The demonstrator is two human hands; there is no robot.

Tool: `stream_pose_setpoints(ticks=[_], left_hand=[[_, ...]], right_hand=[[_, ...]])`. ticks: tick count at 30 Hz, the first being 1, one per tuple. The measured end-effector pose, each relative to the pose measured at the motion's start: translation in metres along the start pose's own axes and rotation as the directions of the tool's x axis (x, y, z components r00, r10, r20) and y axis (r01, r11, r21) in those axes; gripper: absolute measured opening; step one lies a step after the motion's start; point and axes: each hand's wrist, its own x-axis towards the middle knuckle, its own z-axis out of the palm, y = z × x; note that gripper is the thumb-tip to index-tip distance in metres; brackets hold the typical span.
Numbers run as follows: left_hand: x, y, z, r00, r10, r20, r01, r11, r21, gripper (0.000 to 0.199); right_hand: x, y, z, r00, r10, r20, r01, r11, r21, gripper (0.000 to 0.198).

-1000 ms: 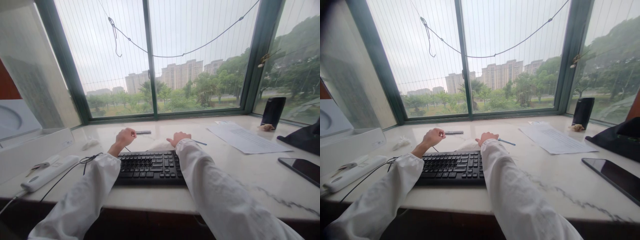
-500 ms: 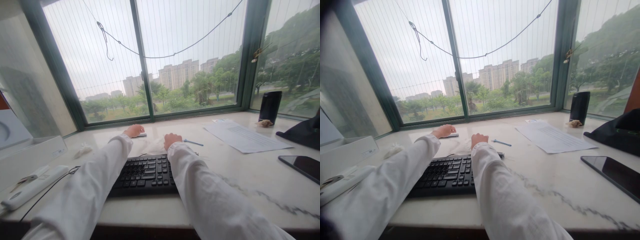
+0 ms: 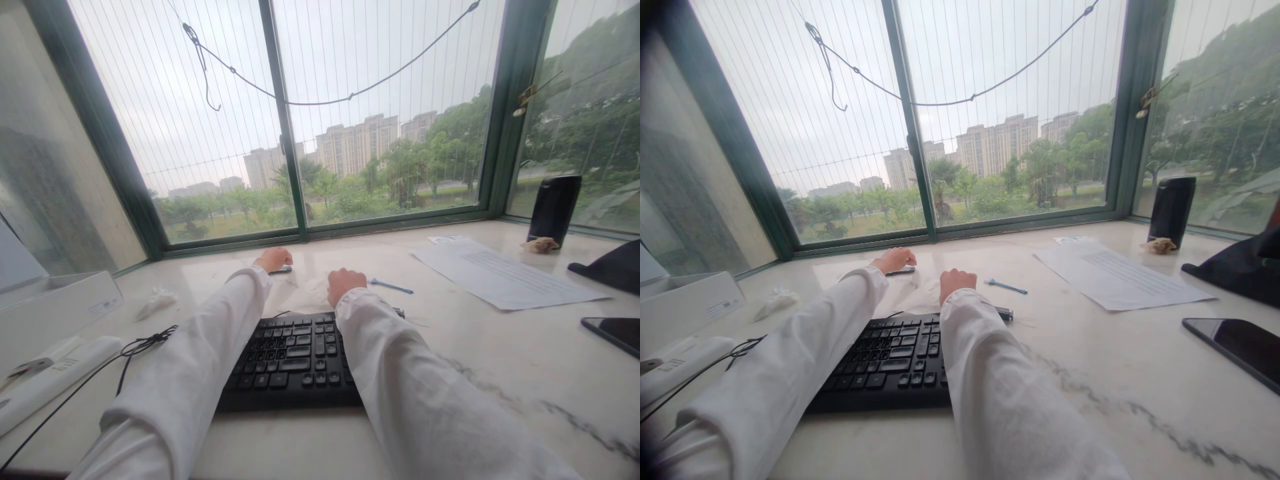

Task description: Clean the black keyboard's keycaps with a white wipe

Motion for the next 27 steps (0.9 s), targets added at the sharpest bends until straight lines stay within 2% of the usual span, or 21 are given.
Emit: stream_pose_setpoints(ticks=[13,20,27], left_hand=[[0.01,-0.009,0.013,1.0,-0.006,-0.02,0.006,1.0,-0.004,0.019],[0.011,-0.013,0.011,1.0,-0.004,-0.019,0.004,0.999,-0.035,0.021],[0.02,-0.018,0.017,1.0,-0.014,-0.014,0.013,0.998,-0.054,0.016]], right_hand=[[0.0,0.001,0.002,1.0,-0.01,0.017,0.01,1.0,-0.006,0.032],[0.001,0.001,0.003,1.0,0.0,0.019,0.0,1.0,-0.005,0.032],[0.004,0.002,0.008,1.0,-0.008,0.012,0.008,1.0,-0.005,0.034]])
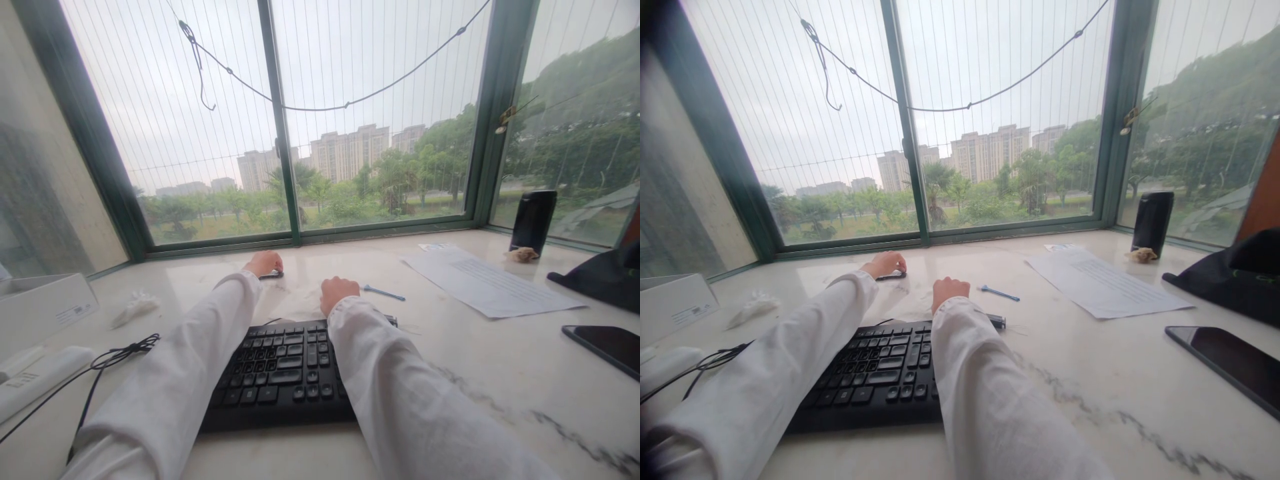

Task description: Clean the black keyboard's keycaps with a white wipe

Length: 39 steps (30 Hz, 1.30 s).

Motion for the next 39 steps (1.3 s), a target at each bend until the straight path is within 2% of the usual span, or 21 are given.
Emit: stream_pose_setpoints(ticks=[5,19,27,39], left_hand=[[0.006,-0.004,0.007,0.999,0.0,-0.037,-0.001,1.0,-0.031,0.017],[0.013,-0.013,0.013,0.999,0.009,-0.046,-0.013,0.997,-0.077,0.015],[0.015,-0.02,0.009,0.999,-0.008,-0.042,0.004,0.996,-0.092,0.014],[0.011,-0.015,0.011,0.998,0.022,-0.065,-0.028,0.996,-0.089,0.014]], right_hand=[[0.001,0.0,0.002,1.0,0.005,-0.005,-0.005,1.0,-0.005,0.034],[-0.001,-0.002,-0.001,1.0,0.017,0.012,-0.017,1.0,-0.002,0.035],[-0.002,-0.001,-0.003,1.0,0.015,0.023,-0.015,1.0,0.006,0.036],[-0.003,-0.002,-0.005,0.999,0.018,0.03,-0.018,1.0,0.009,0.036]])
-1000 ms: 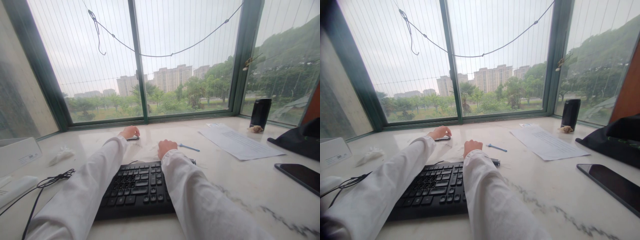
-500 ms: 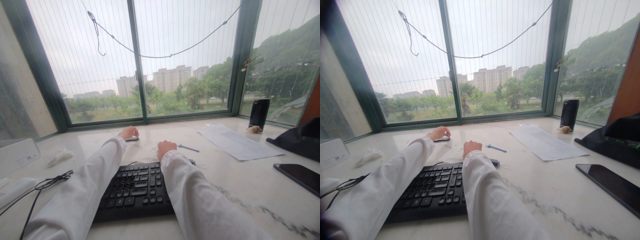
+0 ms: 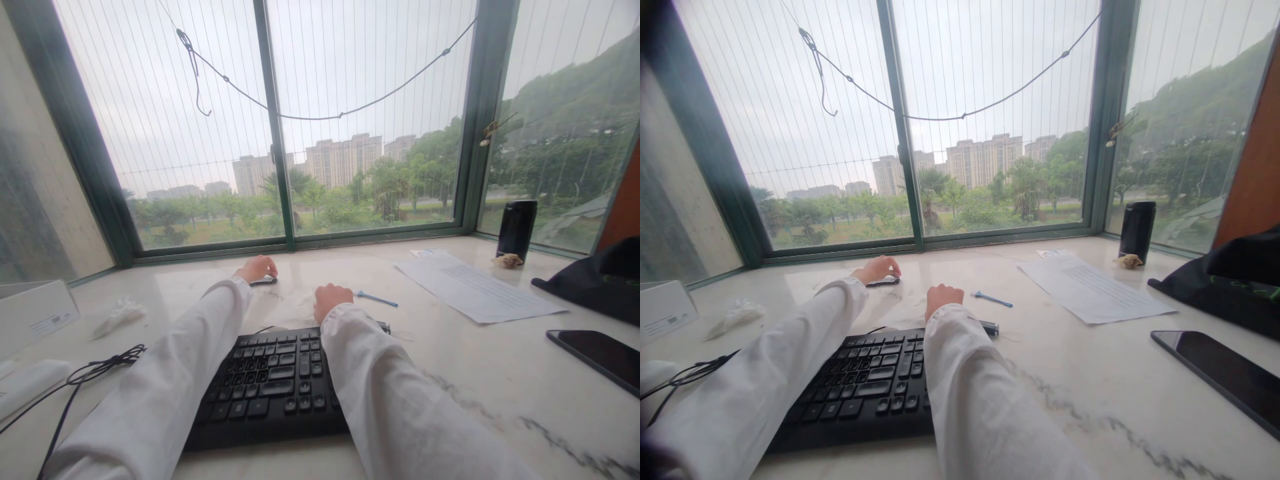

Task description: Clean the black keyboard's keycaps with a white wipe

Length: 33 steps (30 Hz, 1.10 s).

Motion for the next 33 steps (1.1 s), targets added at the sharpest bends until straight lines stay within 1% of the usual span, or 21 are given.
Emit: stream_pose_setpoints(ticks=[7,12,17,23,28,33], left_hand=[[0.0006,-0.0051,-0.0009,0.999,0.024,0.024,-0.024,1.0,-0.004,0.013],[-0.001,-0.0079,0.0003,0.999,0.034,0.015,-0.034,0.999,-0.008,0.012],[-0.0001,-0.0055,0.003,0.999,0.046,-0.001,-0.046,0.999,-0.007,0.014],[0.0021,-0.0059,0.0004,0.996,0.091,-0.012,-0.092,0.996,-0.017,0.019],[0.0018,-0.0077,-0.0018,0.991,0.136,0.017,-0.135,0.99,-0.025,0.015],[-0.0001,-0.0051,0.0,0.989,0.149,0.006,-0.149,0.989,-0.014,0.016]], right_hand=[[0.0006,0.0004,0.0016,1.0,-0.001,-0.008,0.001,1.0,-0.005,0.035],[0.0009,0.0004,0.0028,1.0,0.002,-0.013,-0.002,1.0,-0.007,0.035],[0.0009,0.0006,0.0026,1.0,-0.001,-0.007,0.001,1.0,-0.003,0.036],[0.0002,0.0005,0.002,1.0,-0.001,-0.001,0.001,1.0,-0.001,0.037],[0.001,0.0004,0.0032,1.0,0.004,-0.009,-0.004,1.0,-0.009,0.036],[0.0019,0.0004,0.0039,1.0,0.001,-0.014,-0.001,1.0,-0.015,0.036]])
